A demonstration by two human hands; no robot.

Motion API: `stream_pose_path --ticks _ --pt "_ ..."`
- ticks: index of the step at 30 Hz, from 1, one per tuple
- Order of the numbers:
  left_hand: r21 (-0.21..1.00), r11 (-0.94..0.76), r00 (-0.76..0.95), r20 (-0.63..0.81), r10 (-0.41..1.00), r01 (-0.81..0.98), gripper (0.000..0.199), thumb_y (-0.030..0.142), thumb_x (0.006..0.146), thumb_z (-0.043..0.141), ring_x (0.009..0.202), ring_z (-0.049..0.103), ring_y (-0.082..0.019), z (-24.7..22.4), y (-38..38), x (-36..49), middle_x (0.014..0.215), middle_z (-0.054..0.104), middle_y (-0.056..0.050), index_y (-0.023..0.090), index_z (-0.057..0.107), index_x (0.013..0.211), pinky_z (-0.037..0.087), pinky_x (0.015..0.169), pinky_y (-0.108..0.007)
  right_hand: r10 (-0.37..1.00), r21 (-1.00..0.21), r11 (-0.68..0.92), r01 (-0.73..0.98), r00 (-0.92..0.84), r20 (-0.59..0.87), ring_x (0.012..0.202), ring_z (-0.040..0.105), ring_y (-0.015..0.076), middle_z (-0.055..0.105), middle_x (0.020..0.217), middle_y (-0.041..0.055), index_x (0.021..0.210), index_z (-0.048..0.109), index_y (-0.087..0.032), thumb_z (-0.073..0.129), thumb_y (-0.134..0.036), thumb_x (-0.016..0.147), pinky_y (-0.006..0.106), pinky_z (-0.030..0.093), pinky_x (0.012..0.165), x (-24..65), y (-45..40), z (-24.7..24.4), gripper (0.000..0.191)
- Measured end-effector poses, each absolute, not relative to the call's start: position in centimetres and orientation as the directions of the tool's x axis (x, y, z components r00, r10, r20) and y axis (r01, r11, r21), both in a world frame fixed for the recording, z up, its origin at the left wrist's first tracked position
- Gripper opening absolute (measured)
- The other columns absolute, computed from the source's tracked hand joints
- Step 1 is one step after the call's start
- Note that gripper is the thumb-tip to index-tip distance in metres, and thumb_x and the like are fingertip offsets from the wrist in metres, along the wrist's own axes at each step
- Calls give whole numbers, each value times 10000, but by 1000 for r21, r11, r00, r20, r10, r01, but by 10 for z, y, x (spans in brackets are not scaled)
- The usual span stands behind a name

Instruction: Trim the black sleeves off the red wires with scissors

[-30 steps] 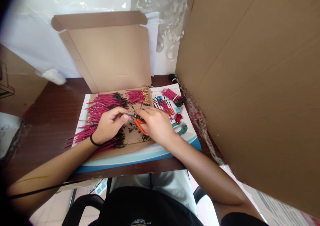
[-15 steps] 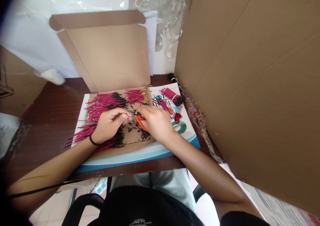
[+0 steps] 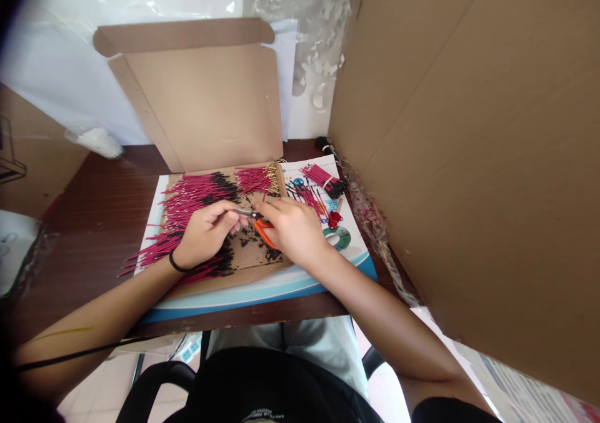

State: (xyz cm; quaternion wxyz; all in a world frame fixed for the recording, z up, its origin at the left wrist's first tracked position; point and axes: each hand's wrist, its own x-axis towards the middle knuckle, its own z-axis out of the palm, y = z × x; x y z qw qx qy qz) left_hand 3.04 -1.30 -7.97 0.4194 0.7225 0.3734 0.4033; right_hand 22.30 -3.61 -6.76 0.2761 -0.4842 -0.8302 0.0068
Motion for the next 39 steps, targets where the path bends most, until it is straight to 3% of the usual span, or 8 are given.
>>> stream_pose_path --ticks 6,11,18,23,30,39 --pt "882 -403 428 275 861 244 350 432 925 481 601 598 -103 -79 -14 30 724 691 -59 148 627 783 486 574 -213 835 -230 484 844 -367 409 726 650 172 716 743 30 863 701 -196 611 -223 844 246 390 596 224 -38 -70 96" --pt "902 -383 422 274 864 199 345 438 943 447 580 578 -105 -78 -13 31 676 667 -41 155 628 865 477 569 -223 828 -289 470 834 -303 472 783 675 180 749 876 51 972 709 -181 586 -188 844 250 434 656 221 -38 -69 177" --pt "925 -348 396 266 879 152 306 434 959 414 548 487 -99 -82 -12 31 658 633 -14 166 562 962 415 542 -228 862 -353 440 826 -277 425 727 658 162 748 839 35 1047 713 -201 605 -222 849 248 449 664 219 -39 -62 227" --pt "939 -330 400 265 878 102 258 433 950 440 583 502 -99 -84 -11 31 716 641 -19 186 512 929 417 569 -229 863 -353 438 827 -276 424 739 664 170 748 850 40 1048 715 -199 611 -215 840 251 448 650 220 -38 -64 233" --pt "926 -345 401 259 879 156 301 467 888 543 634 573 -115 -75 -12 32 739 656 -45 171 573 846 453 582 -233 878 -359 418 835 -270 395 726 653 159 744 847 32 1106 698 -210 591 -214 848 250 448 653 221 -38 -63 278" --pt "926 -322 367 236 900 195 335 464 891 534 589 582 -108 -76 -12 33 704 678 -50 151 625 812 485 572 -227 851 -320 452 833 -294 436 817 672 186 751 903 48 1046 708 -199 573 -249 873 266 469 709 220 -38 -64 225"
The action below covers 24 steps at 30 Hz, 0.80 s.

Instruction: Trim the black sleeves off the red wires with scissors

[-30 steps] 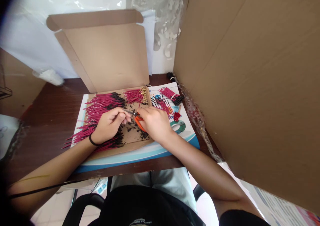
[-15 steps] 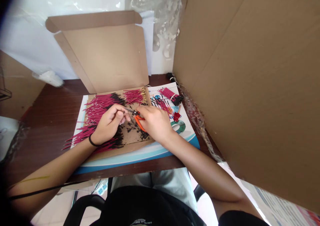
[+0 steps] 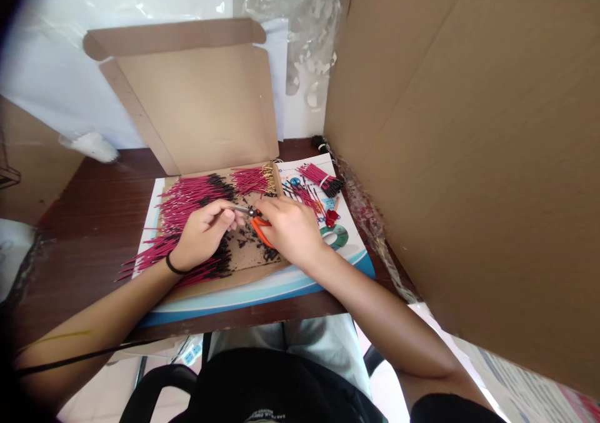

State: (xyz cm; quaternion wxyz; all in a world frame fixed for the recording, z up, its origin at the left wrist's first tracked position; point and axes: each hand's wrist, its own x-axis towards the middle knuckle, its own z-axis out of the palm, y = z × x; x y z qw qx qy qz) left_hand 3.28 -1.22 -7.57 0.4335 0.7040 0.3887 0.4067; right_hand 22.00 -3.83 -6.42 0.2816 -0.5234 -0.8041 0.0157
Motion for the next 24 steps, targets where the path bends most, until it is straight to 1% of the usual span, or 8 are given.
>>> stream_pose_path --ticks 8,12,15,18,20,22,24 --pt "913 -349 384 251 888 211 341 466 898 519 595 598 -111 -74 -12 33 706 687 -56 155 609 789 499 583 -227 826 -299 495 816 -335 452 855 666 187 747 948 54 1025 700 -205 565 -350 904 273 472 744 221 -38 -68 233" --pt "911 -355 400 252 881 210 339 455 904 514 590 604 -113 -74 -13 32 697 693 -61 151 613 789 500 575 -228 814 -276 522 807 -374 444 861 656 183 741 955 43 1059 681 -210 600 -338 887 269 458 742 223 -37 -68 229" --pt "912 -351 419 240 876 213 349 450 905 514 578 602 -108 -74 -14 32 694 700 -66 145 627 780 494 561 -221 813 -257 527 810 -394 428 817 654 176 735 868 33 971 693 -207 613 -320 879 259 436 677 225 -37 -67 166" --pt "919 -339 421 231 877 202 349 452 895 532 573 604 -106 -74 -14 32 685 701 -64 142 643 780 494 559 -217 834 -247 495 833 -375 405 767 659 183 722 778 31 881 698 -194 643 -281 852 260 407 602 224 -38 -67 107" --pt "929 -327 400 236 885 176 337 456 880 557 587 617 -111 -75 -14 32 694 704 -62 144 649 788 502 575 -224 838 -266 480 836 -348 420 783 670 191 734 822 44 904 701 -180 646 -244 841 262 415 605 223 -39 -68 105" --pt "938 -315 374 243 895 146 315 455 851 601 615 636 -120 -75 -13 32 722 712 -63 149 654 799 511 596 -231 839 -308 473 825 -316 443 806 677 189 744 886 55 955 705 -172 627 -223 847 259 435 636 222 -39 -67 143" --pt "942 -307 354 244 903 134 296 447 821 644 642 650 -128 -77 -12 31 745 716 -63 152 658 804 517 608 -234 844 -353 467 811 -290 452 802 678 183 748 907 54 1016 704 -171 604 -227 862 258 451 663 221 -39 -66 192"
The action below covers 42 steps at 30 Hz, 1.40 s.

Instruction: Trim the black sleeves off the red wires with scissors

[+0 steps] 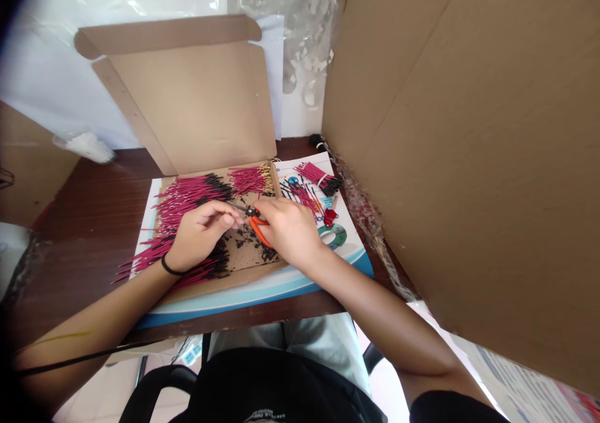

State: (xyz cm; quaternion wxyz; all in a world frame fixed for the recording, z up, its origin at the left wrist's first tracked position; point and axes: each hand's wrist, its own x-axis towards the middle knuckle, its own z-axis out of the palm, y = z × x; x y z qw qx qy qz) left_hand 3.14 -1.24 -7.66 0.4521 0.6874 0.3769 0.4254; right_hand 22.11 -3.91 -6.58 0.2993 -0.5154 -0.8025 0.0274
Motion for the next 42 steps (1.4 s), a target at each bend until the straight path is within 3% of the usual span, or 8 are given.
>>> stream_pose_path --ticks 6,15,20,25,31,42 --pt "946 -293 305 240 922 140 279 429 799 674 665 664 -139 -80 -11 31 767 724 -64 152 644 794 528 612 -237 829 -391 495 776 -287 480 787 680 181 750 896 52 1036 709 -170 581 -298 889 264 477 691 221 -40 -62 232" --pt "942 -280 291 221 931 183 285 434 773 680 659 666 -147 -83 -10 29 759 718 -54 155 654 820 521 587 -238 799 -319 525 789 -327 504 804 677 185 749 894 64 989 714 -176 578 -306 890 264 484 677 220 -40 -66 213" --pt "928 -301 298 230 926 221 251 402 771 685 587 645 -131 -80 -11 30 709 725 -46 151 684 789 497 530 -220 801 -318 546 775 -372 469 798 668 179 741 879 55 1028 708 -175 592 -286 886 259 479 696 223 -38 -67 214" --pt "943 -259 307 188 933 208 232 382 763 700 643 685 -155 -79 -12 30 730 749 -59 151 695 742 535 573 -236 823 -307 515 800 -362 438 758 668 182 739 820 50 945 725 -177 632 -267 856 255 465 635 225 -36 -71 157" --pt "945 -270 305 206 930 184 215 369 779 695 657 677 -137 -82 -10 29 764 748 -56 155 689 782 543 616 -237 796 -335 513 790 -292 530 801 678 183 753 939 58 1101 697 -159 590 -263 881 277 496 707 223 -37 -68 266" --pt "935 -290 289 225 931 205 266 424 771 687 608 649 -135 -85 -9 28 725 729 -47 159 663 786 499 543 -230 804 -343 524 779 -320 501 864 680 196 746 1012 68 1117 696 -162 566 -299 899 295 513 765 221 -40 -67 289"
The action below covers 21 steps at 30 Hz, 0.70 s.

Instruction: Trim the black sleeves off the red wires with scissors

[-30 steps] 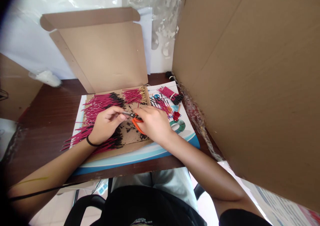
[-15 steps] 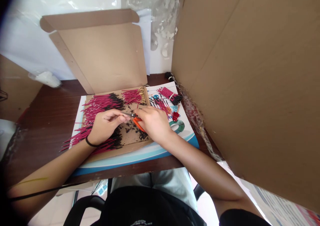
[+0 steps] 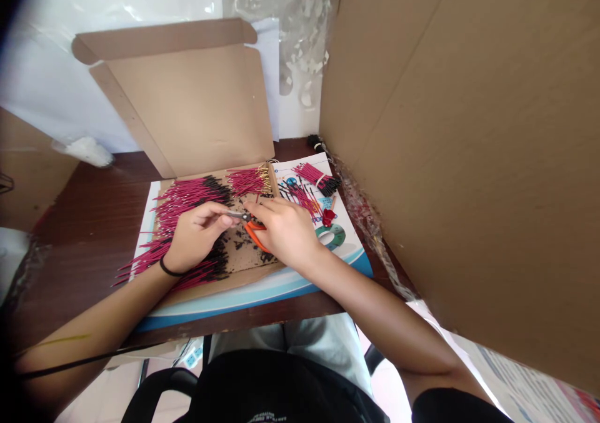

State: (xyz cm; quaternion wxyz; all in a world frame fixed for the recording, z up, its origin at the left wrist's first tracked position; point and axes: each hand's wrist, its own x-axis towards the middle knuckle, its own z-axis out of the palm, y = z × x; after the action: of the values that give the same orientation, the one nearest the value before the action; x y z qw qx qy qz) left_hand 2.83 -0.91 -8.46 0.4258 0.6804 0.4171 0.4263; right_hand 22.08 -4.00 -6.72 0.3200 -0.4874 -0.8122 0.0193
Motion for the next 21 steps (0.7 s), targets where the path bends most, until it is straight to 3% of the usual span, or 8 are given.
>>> stream_pose_path --ticks 5,13,21 --pt "926 -292 273 224 935 239 250 405 758 695 558 620 -121 -81 -10 29 687 715 -36 155 679 769 480 515 -220 819 -366 528 767 -344 460 832 670 178 745 958 76 1109 696 -158 575 -279 892 269 501 747 220 -41 -67 276" --pt "935 -275 299 203 932 223 206 369 767 695 634 667 -143 -80 -12 30 746 747 -52 163 695 754 514 562 -231 835 -313 496 810 -346 428 800 679 187 752 903 55 1013 717 -191 631 -261 861 262 478 658 224 -39 -69 189" --pt "939 -274 291 207 934 210 267 428 782 679 651 674 -151 -80 -12 29 747 743 -60 162 673 768 528 590 -247 850 -399 477 783 -296 435 884 687 184 747 1010 55 1080 706 -200 601 -282 869 269 507 743 221 -40 -63 250"
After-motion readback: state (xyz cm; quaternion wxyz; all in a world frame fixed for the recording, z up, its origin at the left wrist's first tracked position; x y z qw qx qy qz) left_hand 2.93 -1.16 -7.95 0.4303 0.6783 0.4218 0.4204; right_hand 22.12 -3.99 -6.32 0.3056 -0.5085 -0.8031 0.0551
